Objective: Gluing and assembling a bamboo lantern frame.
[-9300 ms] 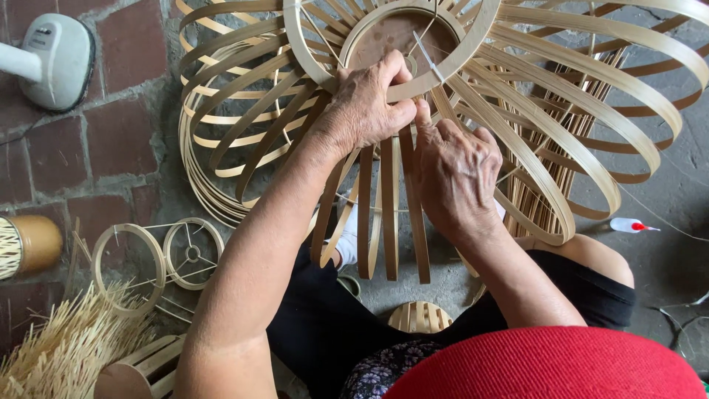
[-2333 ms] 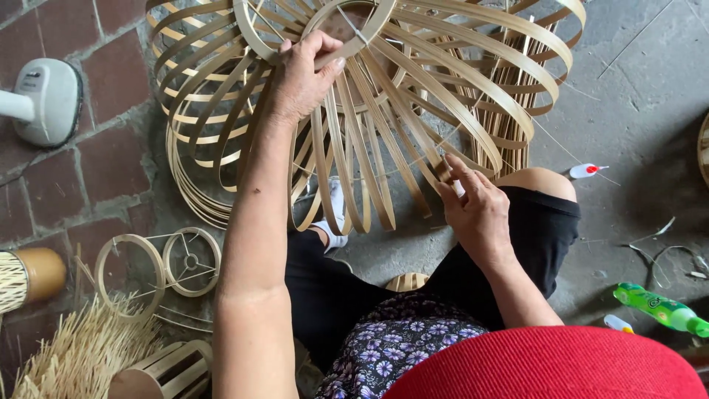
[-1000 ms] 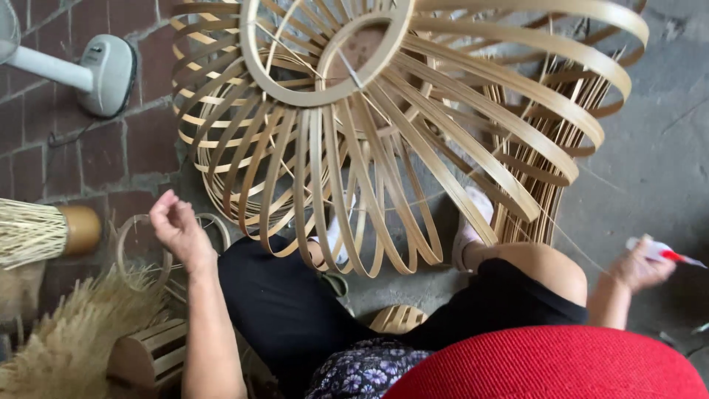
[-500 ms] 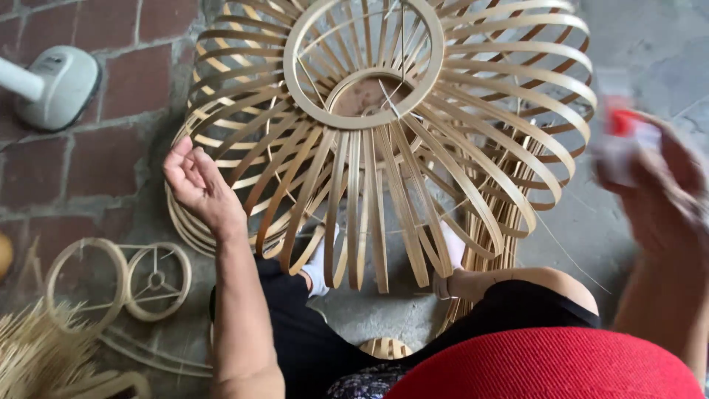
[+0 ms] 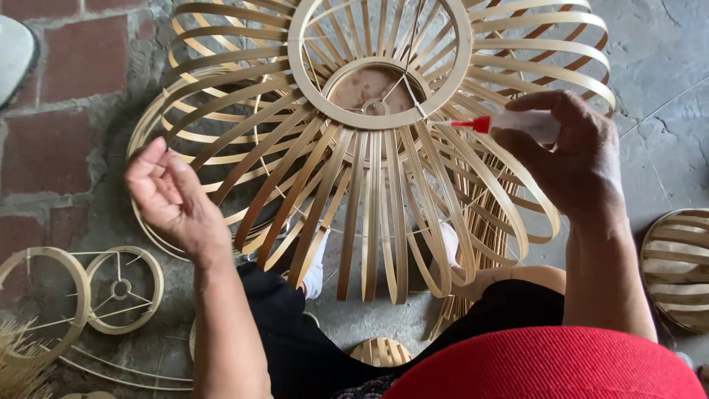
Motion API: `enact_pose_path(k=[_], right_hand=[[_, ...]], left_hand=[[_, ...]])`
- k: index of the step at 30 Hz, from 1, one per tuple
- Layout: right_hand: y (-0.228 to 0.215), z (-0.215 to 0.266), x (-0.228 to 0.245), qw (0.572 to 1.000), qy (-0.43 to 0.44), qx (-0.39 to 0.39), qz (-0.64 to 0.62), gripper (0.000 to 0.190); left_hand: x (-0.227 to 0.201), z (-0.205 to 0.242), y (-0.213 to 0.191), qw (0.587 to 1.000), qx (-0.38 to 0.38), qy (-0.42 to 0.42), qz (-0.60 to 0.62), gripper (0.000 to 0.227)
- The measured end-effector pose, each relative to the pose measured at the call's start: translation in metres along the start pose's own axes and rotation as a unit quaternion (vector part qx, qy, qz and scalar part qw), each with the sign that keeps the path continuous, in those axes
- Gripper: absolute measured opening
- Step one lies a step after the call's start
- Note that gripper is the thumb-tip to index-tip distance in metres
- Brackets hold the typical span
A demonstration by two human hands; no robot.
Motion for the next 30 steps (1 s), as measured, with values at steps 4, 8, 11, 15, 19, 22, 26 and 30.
enact_pose_path(k=[4,8,11,15,19,22,26,30], right_hand=[[0.004,-0.004,0.001,0.988,-0.117,-0.005,0.097,0.029],[0.014,-0.008,0.006,0.969,-0.157,0.001,0.19,0.029],[0.019,-0.01,0.017,0.965,-0.168,0.001,0.199,0.03],[0.024,-0.011,0.021,0.959,-0.203,-0.004,0.198,0.031],[0.03,-0.013,0.023,0.953,-0.202,-0.002,0.224,0.032],[0.032,-0.014,0.023,0.953,-0.201,-0.003,0.225,0.033],[0.034,-0.015,0.022,0.938,-0.223,0.002,0.267,0.033],[0.038,-0.014,0.027,0.923,-0.249,0.011,0.292,0.036]], left_hand=[[-0.006,0.005,0.002,0.999,0.031,0.009,0.017,0.016],[-0.005,0.006,0.006,0.999,0.035,0.01,0.013,0.015],[-0.002,0.007,0.008,0.999,0.043,0.015,0.013,0.015],[-0.02,0.003,0.018,0.998,0.051,0.024,-0.004,0.02],[-0.023,0.002,0.019,0.998,0.049,0.023,-0.026,0.019],[-0.021,0.004,0.02,0.998,0.059,0.019,-0.025,0.019],[-0.019,0.004,0.024,0.998,0.062,0.015,-0.021,0.019],[-0.019,0.005,0.025,0.998,0.06,0.015,-0.028,0.019]])
Point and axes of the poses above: each hand's wrist, its own z-axis away from the middle knuckle, its own y-axis out of the palm, x = y × z, the point moved 4 cm from there along -z, towards the middle knuckle, and after that the axes turned 2 degrees about -y, right-handed, at the moved point
